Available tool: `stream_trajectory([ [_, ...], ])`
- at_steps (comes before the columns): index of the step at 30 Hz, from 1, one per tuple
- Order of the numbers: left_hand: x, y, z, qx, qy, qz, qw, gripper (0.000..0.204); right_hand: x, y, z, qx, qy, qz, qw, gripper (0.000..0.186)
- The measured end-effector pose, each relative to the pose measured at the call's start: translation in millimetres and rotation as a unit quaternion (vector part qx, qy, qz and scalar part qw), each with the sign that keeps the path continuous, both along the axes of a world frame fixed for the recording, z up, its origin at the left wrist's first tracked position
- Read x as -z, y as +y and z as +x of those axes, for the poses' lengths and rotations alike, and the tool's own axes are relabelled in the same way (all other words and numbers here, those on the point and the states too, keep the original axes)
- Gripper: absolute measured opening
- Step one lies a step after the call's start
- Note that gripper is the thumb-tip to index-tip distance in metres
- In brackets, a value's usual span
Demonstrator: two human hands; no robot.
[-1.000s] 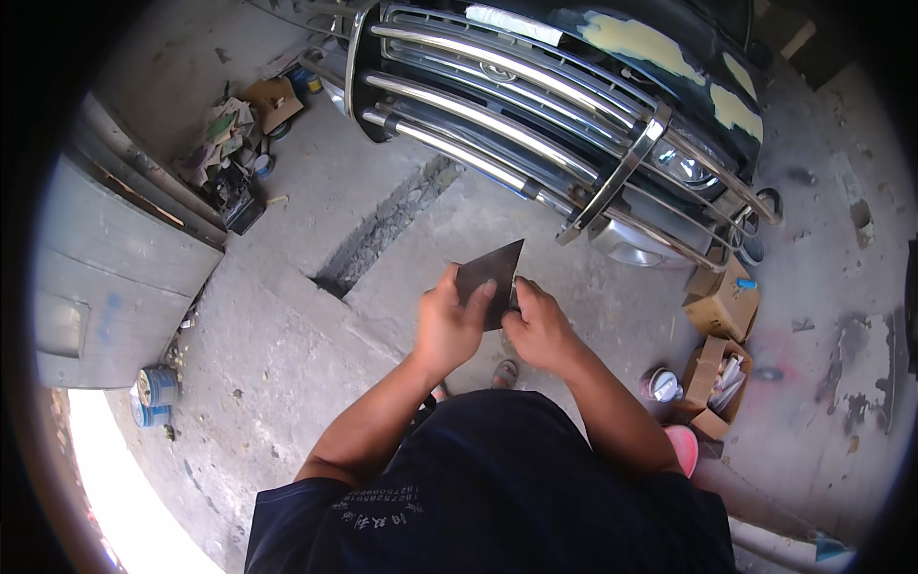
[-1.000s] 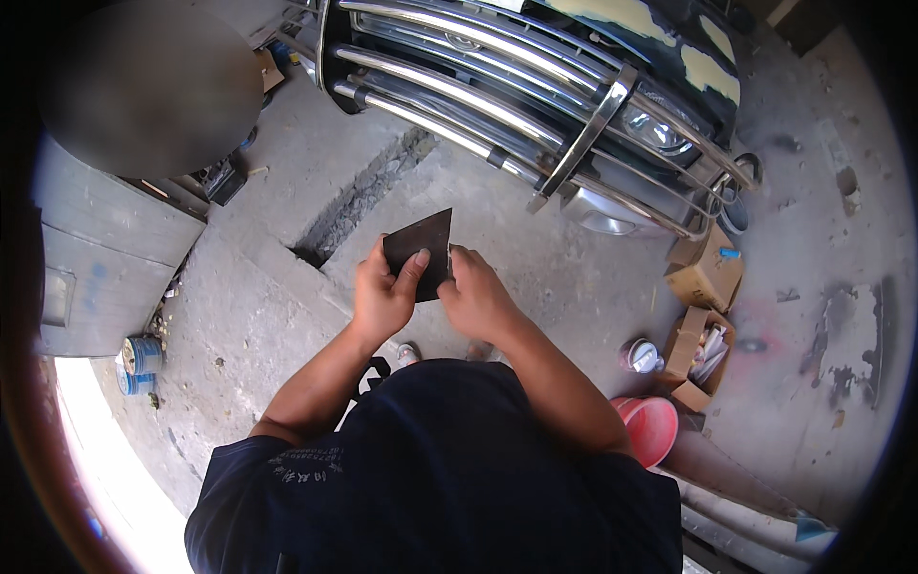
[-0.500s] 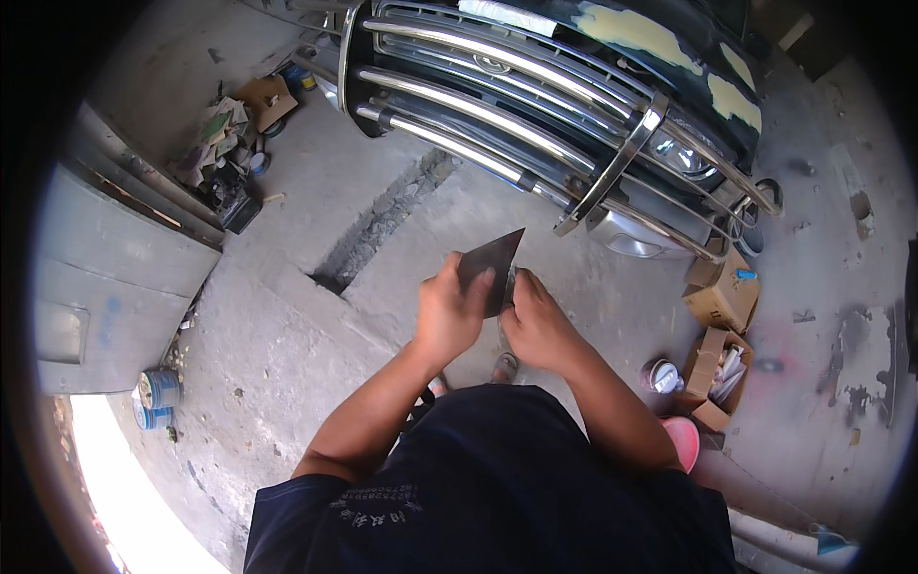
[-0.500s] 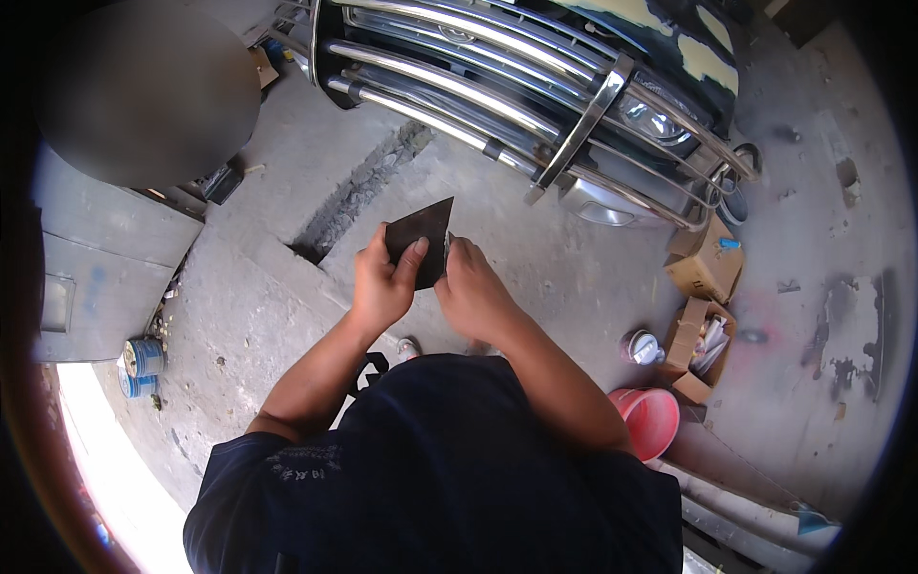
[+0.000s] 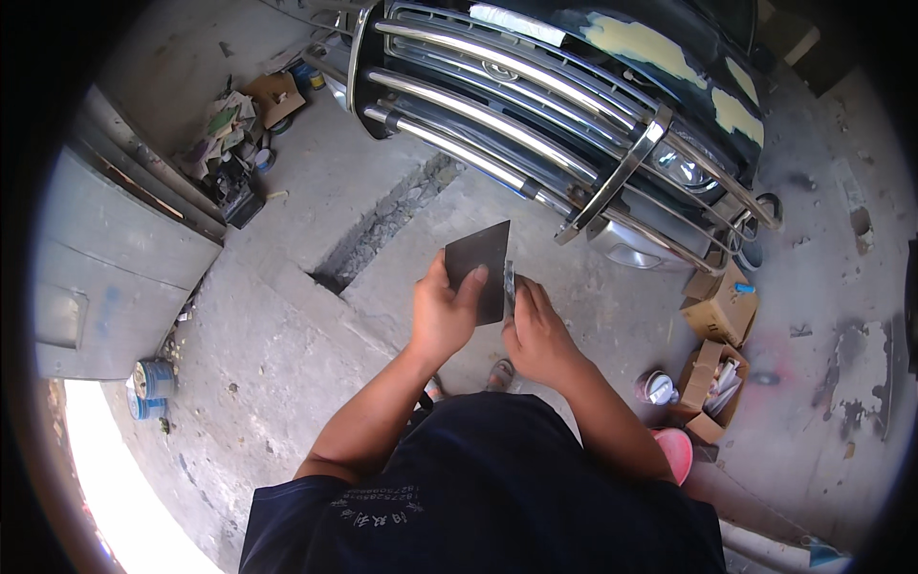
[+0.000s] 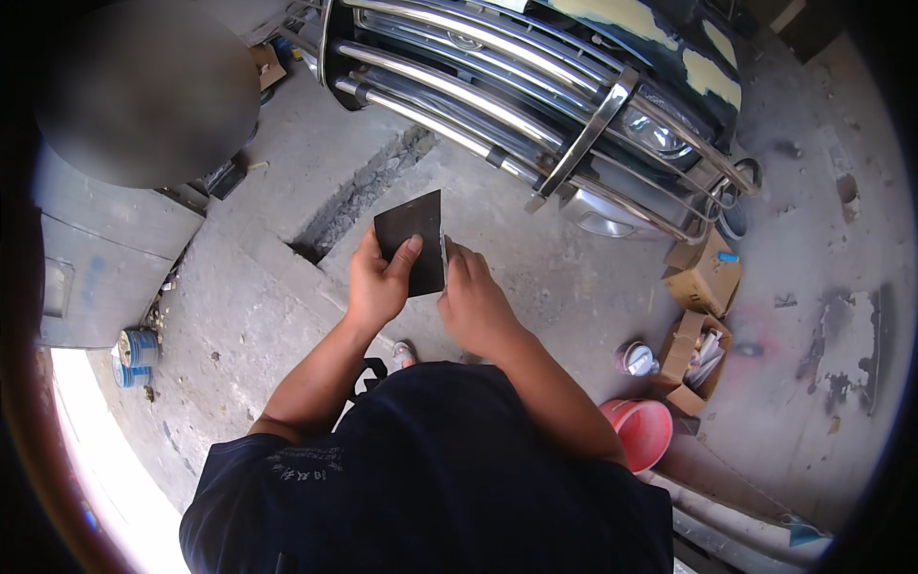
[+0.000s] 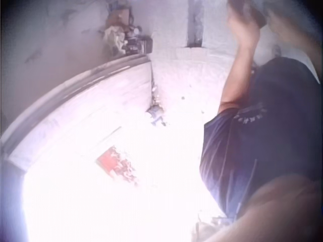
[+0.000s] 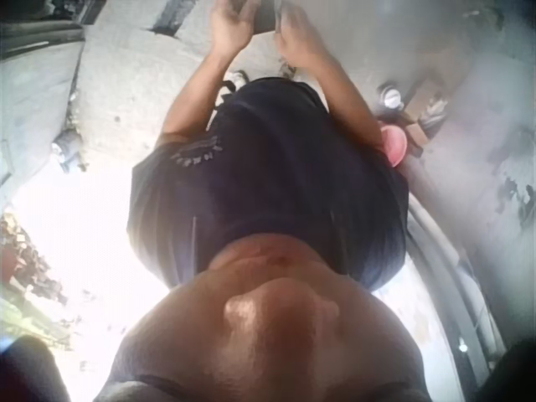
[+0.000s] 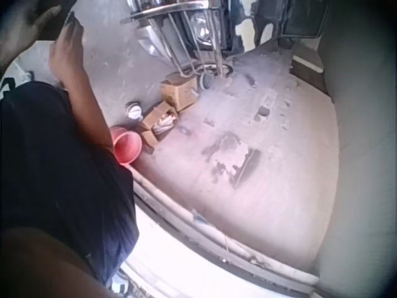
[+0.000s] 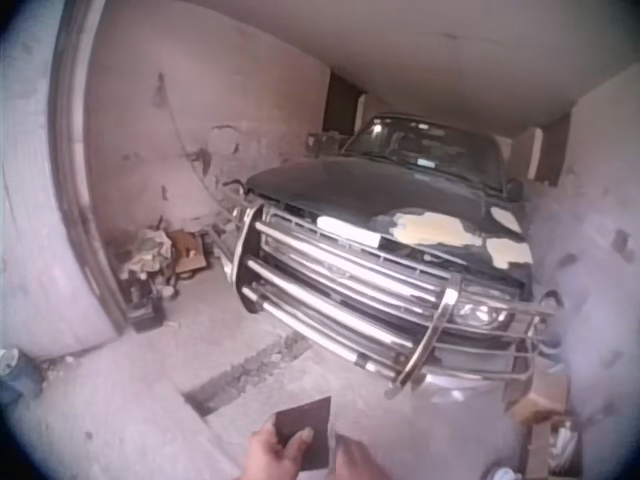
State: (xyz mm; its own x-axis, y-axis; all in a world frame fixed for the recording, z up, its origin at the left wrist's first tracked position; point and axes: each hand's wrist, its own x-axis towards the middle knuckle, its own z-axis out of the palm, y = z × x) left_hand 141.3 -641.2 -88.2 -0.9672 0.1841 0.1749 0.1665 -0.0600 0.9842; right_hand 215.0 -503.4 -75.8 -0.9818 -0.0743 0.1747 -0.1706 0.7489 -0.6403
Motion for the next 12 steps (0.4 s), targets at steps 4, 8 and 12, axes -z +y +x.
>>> stream_trajectory([
  [4, -4.9, -7.1, -1.9, 0.039, -0.017, 0.024, 0.999, 0.023, 8.8, 0.5, 8.5, -0.012, -0.033, 0.013, 0.999, 0.053],
  [8, -3.6, -11.5, -4.8, 0.053, -0.105, 0.114, 0.986, 0.027, 0.0, 18.1, 8.5, 0.076, -0.040, -0.045, 0.995, 0.049],
  [12, 17.0, -5.2, 2.2, 0.022, -0.228, 0.149, 0.962, 0.038, -23.7, 28.6, 1.4, 0.058, -0.014, -0.128, 0.990, 0.053],
])
